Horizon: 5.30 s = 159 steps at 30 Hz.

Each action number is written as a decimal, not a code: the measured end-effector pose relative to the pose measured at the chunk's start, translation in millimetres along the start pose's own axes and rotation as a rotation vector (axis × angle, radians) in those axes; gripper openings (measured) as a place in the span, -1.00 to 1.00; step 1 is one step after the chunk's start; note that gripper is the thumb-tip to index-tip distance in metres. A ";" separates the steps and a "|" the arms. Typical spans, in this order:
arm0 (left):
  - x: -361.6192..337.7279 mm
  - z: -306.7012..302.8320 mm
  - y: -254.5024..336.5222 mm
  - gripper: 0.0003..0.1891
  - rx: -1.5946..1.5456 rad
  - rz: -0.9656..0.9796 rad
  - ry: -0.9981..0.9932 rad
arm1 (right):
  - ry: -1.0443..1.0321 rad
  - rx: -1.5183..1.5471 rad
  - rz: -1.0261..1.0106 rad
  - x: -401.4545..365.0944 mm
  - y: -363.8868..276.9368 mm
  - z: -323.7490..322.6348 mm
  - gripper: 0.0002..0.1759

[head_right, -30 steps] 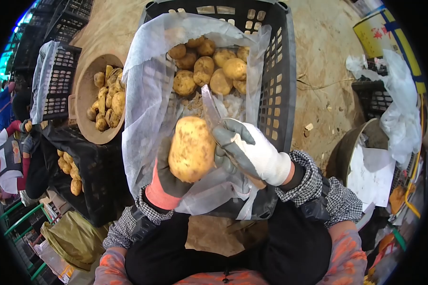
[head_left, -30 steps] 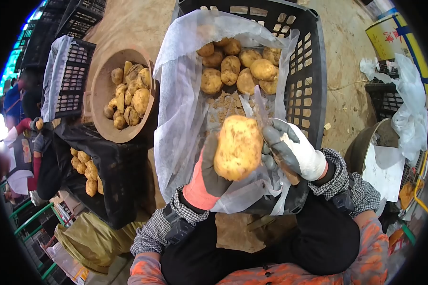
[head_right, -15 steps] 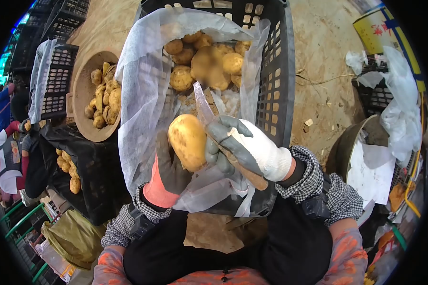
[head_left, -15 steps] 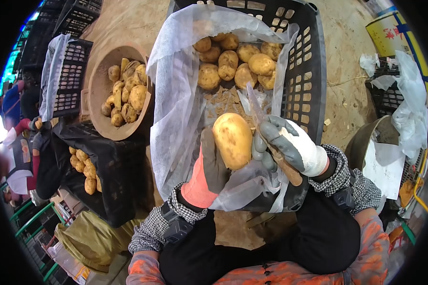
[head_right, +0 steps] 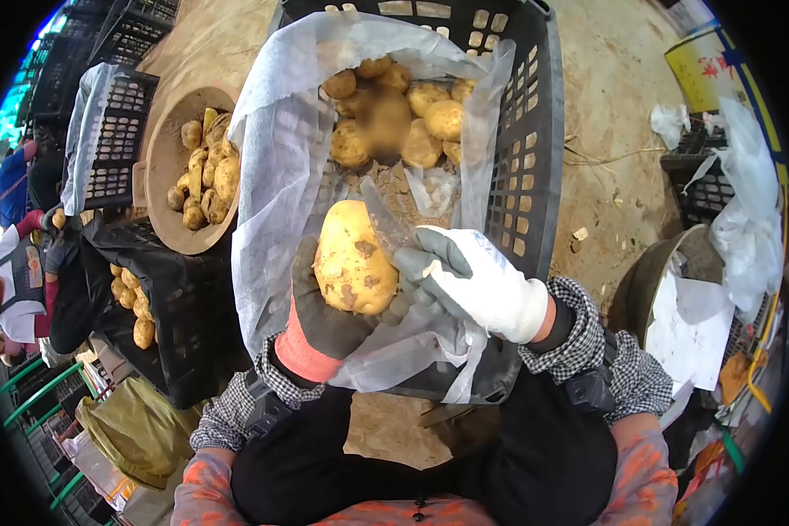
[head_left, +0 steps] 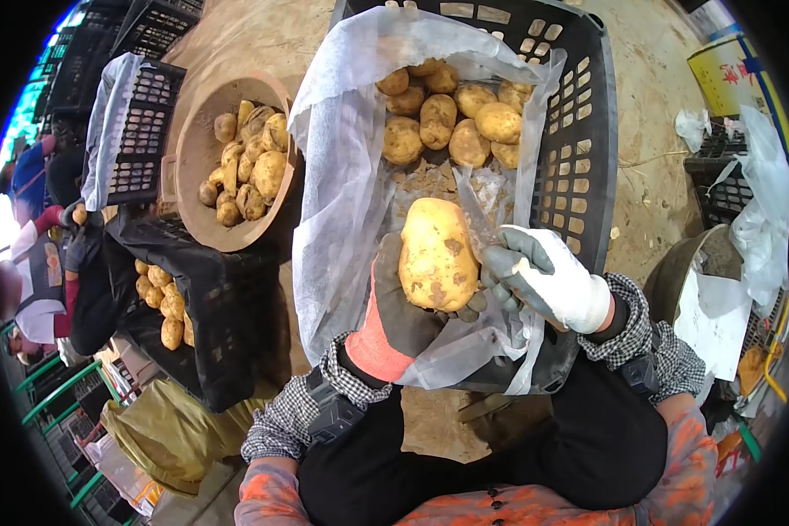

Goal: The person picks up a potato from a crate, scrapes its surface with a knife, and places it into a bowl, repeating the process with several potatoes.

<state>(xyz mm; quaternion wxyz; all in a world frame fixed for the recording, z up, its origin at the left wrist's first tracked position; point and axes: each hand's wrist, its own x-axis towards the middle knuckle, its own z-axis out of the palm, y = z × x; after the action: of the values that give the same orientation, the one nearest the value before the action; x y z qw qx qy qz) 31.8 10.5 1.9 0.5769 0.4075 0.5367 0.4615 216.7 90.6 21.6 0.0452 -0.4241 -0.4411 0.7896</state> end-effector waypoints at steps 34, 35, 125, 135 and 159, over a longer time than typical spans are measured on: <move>-0.2 -4.0 -5.2 -0.26 -0.887 -0.403 -0.032 | -0.067 0.020 -0.036 -1.1 -6.6 3.6 -0.62; 0.4 -5.5 -6.7 -0.25 -0.834 -0.412 -0.014 | -0.072 0.020 -0.035 0.6 -3.3 3.1 -0.62; 176.5 -25.2 -116.2 -0.29 1.482 0.125 -0.136 | 0.178 0.528 -0.374 -17.3 1.0 -32.1 -0.64; 124.5 8.2 -15.7 -0.62 -0.276 -0.286 -0.318 | 0.171 0.575 -0.411 -12.5 6.1 -30.0 -0.65; 9.7 -6.0 23.0 0.06 -0.568 -0.494 -0.120 | -0.179 -0.222 -0.203 -10.9 14.8 -12.1 -0.66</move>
<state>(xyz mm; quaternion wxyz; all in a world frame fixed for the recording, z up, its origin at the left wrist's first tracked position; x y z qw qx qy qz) 23.5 25.3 21.3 0.7911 0.1160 0.4348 0.4143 236.8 84.6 14.5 0.0381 -0.3076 -0.5683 0.7622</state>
